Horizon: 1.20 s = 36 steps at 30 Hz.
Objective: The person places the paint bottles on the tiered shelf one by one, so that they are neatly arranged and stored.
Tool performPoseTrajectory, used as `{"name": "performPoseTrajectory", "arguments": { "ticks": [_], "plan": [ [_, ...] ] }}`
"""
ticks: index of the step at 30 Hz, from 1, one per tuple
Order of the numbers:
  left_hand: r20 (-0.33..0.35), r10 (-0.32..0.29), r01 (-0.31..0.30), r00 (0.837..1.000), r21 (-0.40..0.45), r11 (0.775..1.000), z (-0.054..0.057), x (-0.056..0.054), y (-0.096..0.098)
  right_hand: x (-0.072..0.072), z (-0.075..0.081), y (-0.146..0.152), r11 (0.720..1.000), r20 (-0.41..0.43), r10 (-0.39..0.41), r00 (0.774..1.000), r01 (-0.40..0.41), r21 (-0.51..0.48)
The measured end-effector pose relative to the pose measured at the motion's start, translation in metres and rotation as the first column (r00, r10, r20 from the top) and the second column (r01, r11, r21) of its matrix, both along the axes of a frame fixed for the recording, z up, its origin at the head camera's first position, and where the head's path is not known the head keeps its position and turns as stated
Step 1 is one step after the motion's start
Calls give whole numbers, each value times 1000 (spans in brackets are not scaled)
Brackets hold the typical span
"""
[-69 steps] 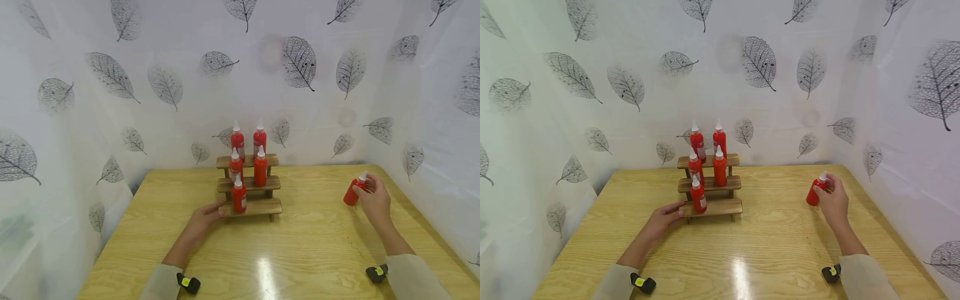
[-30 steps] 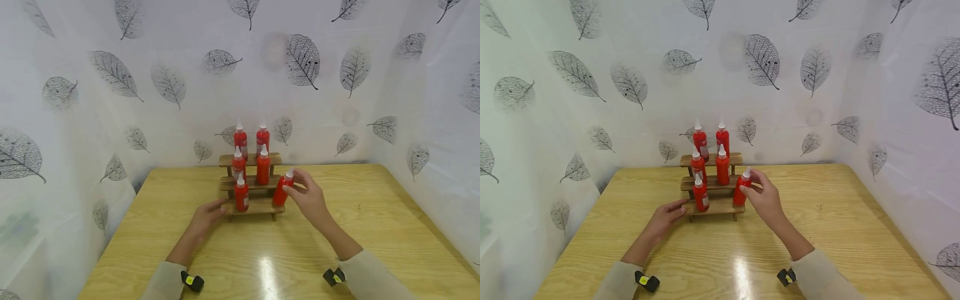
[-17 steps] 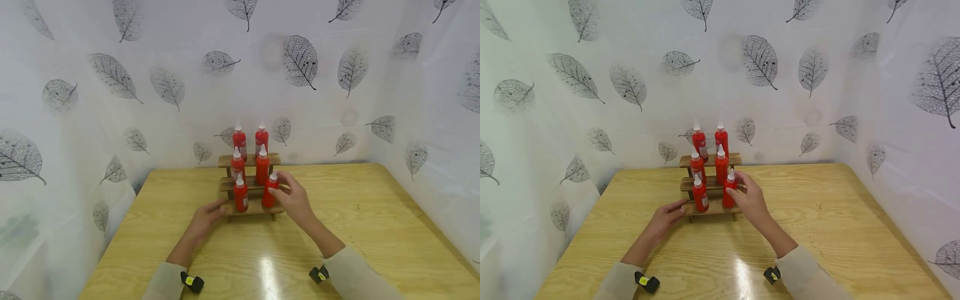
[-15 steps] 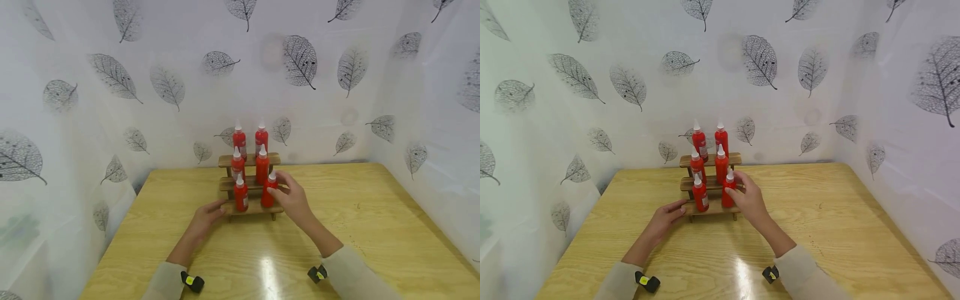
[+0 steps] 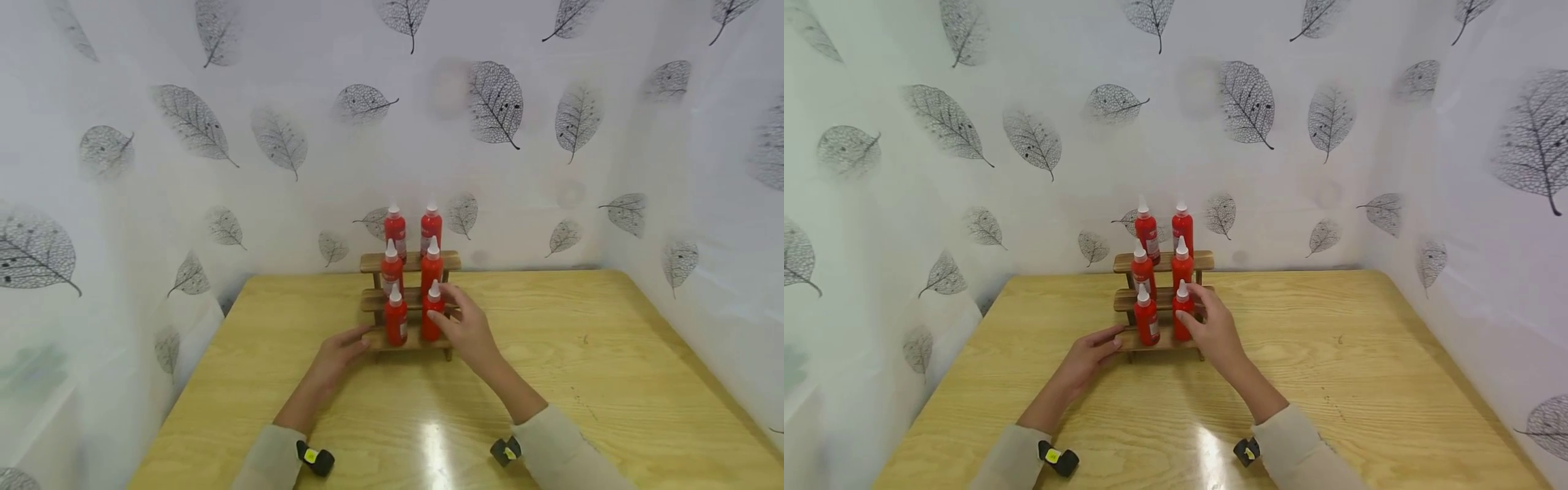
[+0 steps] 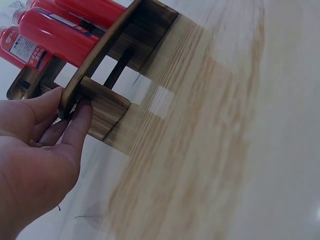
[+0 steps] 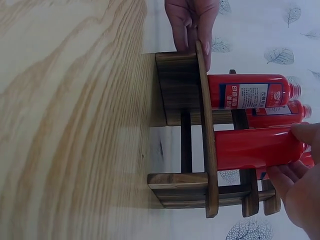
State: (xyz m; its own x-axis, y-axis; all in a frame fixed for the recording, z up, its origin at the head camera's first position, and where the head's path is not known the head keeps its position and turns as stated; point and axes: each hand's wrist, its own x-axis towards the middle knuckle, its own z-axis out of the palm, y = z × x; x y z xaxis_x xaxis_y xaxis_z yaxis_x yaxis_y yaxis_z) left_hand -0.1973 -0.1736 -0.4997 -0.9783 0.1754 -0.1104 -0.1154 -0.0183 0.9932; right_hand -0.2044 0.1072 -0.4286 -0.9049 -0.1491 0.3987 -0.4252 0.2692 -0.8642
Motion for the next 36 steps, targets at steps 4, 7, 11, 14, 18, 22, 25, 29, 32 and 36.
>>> {"name": "performPoseTrajectory", "arguments": {
  "ticks": [4, 7, 11, 14, 18, 22, 25, 29, 32, 36],
  "plan": [
    [0, -3, 3, 1000, 10, 1000, 1, 1, 2, 2, -1, 0, 1000, 17, 4, 1000, -5, 10],
    [-2, 1, -1, 1000, 7, 1000, 1, 1, 2, 3, -1, 4, 1000, 29, -3, 1000, 2, 28],
    [8, -3, 3, 1000, 17, 1000, -1, 0, 3, 0, 6, 21, 997, 25, -73, 997, 73, 14],
    [-2, -14, 14, 1000, 24, 1000, 1, 0, 3, -4, 15, 38, 987, 0, -161, 987, 161, -18],
    [-23, -10, 10, 1000, 16, 1000, 3, 0, 2, -9, 25, 58, 966, -37, -256, 966, 255, -41],
    [-18, 9, -9, 1000, 12, 1000, 2, 1, 0, -12, 32, 72, 952, -45, -304, 951, 303, -40],
    [-28, 8, -8, 1000, 6, 1000, 2, 2, -1, -13, 35, 81, 951, -21, -310, 950, 310, -11],
    [-26, -34, 35, 999, 33, 999, 3, 4, -3, -13, 38, 91, 954, 34, -300, 953, 299, 30],
    [-20, -65, 66, 998, 31, 997, 7, 5, -9, -12, 38, 96, 958, 67, -287, 956, 284, 46],
    [-103, -46, 37, 994, -89, 995, 14, 4, -25, -11, 30, 107, 961, 72, -263, 962, 255, 109]
  ]
}}
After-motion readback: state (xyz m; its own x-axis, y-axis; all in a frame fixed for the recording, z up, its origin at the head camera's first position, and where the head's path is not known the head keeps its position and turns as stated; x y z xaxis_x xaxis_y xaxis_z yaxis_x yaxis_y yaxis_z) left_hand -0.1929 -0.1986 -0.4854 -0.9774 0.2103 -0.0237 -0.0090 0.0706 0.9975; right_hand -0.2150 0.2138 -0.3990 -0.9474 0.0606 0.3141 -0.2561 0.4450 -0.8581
